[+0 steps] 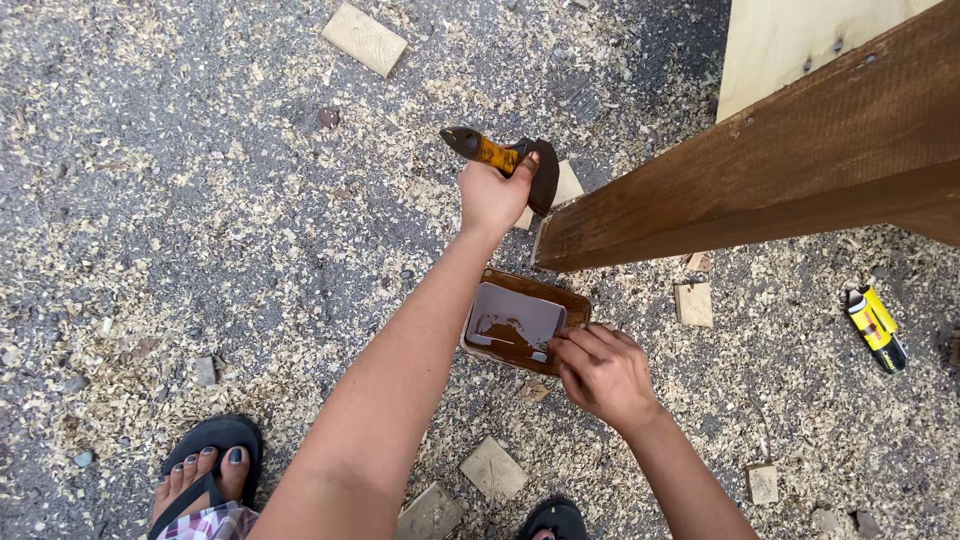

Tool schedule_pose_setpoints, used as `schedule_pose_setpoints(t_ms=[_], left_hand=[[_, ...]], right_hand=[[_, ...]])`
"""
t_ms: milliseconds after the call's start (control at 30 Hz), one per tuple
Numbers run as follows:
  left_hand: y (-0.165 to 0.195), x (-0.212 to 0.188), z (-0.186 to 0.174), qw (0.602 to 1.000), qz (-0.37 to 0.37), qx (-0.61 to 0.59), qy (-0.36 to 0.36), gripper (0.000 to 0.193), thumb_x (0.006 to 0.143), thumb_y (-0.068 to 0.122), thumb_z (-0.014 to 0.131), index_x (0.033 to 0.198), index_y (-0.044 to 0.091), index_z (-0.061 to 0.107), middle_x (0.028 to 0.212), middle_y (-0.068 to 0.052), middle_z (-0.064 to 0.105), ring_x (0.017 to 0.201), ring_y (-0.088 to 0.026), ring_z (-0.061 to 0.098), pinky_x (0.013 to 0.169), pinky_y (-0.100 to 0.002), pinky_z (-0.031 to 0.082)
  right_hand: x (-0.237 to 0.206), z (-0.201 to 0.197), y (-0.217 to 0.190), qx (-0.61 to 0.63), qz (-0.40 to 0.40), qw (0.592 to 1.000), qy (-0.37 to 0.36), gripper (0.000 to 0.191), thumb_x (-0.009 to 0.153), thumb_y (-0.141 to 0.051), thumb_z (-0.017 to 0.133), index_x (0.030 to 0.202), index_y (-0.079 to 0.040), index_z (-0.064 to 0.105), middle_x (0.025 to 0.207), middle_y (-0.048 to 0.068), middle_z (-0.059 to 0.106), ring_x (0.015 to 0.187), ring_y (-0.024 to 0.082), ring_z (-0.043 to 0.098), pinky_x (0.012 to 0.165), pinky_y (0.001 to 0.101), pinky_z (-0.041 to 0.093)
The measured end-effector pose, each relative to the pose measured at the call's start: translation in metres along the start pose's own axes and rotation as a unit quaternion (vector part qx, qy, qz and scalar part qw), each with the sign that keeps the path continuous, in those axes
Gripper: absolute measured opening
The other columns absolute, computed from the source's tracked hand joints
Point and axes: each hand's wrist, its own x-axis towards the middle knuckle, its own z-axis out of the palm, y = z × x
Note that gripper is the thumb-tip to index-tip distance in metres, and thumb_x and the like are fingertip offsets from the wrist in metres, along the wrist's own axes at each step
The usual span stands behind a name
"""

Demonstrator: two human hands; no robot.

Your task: The person applies dark wood stain to a wooden bench using a brush. They dip the brush into a container of stain and coat the side and underside of the bench slats and frame, moving along the length of the bench.

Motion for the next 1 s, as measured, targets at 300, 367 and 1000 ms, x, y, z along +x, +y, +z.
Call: schedule_pose_setpoints(t_ms=[300, 367, 1000], left_hand=[[-0.047, -0.039, 0.017, 0.996, -0.071, 0.026, -0.054, 0.028, 0.082, 0.023, 0.08, 0.104, 0.006, 0.077, 0.096, -0.014, 0.079, 0.091, -0.026, 0.078, 0.082, -0.037, 0.059], [-0.049, -0.037, 0.019, 0.994, -0.061, 0.06, -0.062, 0.028, 0.083, 0.023, 0.079, 0.106, 0.006, 0.077, 0.098, -0.015, 0.079, 0.093, -0.027, 0.077, 0.084, -0.037, 0.059], [-0.004, 0.003, 0.029, 0.989, -0.075, -0.128, -0.013, 0.039, 0.091, 0.029, 0.077, 0.124, 0.009, 0.071, 0.086, -0.011, 0.078, 0.077, -0.019, 0.07, 0.07, -0.034, 0.054]], right_hand=[[0.019, 0.005, -0.003, 0.02, -0.01, 1.0, -0.012, 0.024, 0.078, -0.006, 0.073, 0.101, -0.014, 0.076, 0.104, 0.002, 0.076, 0.082, 0.015, 0.071, 0.063, 0.0331, 0.061], [0.015, 0.008, -0.003, 0.008, -0.02, 1.0, -0.02, 0.025, 0.077, -0.007, 0.075, 0.1, -0.014, 0.077, 0.102, 0.002, 0.076, 0.08, 0.015, 0.071, 0.061, 0.0338, 0.061], [0.005, -0.003, 0.005, 0.009, 0.01, 1.0, 0.001, 0.024, 0.074, -0.008, 0.074, 0.098, -0.015, 0.077, 0.104, 0.003, 0.077, 0.084, 0.017, 0.073, 0.068, 0.0365, 0.062]])
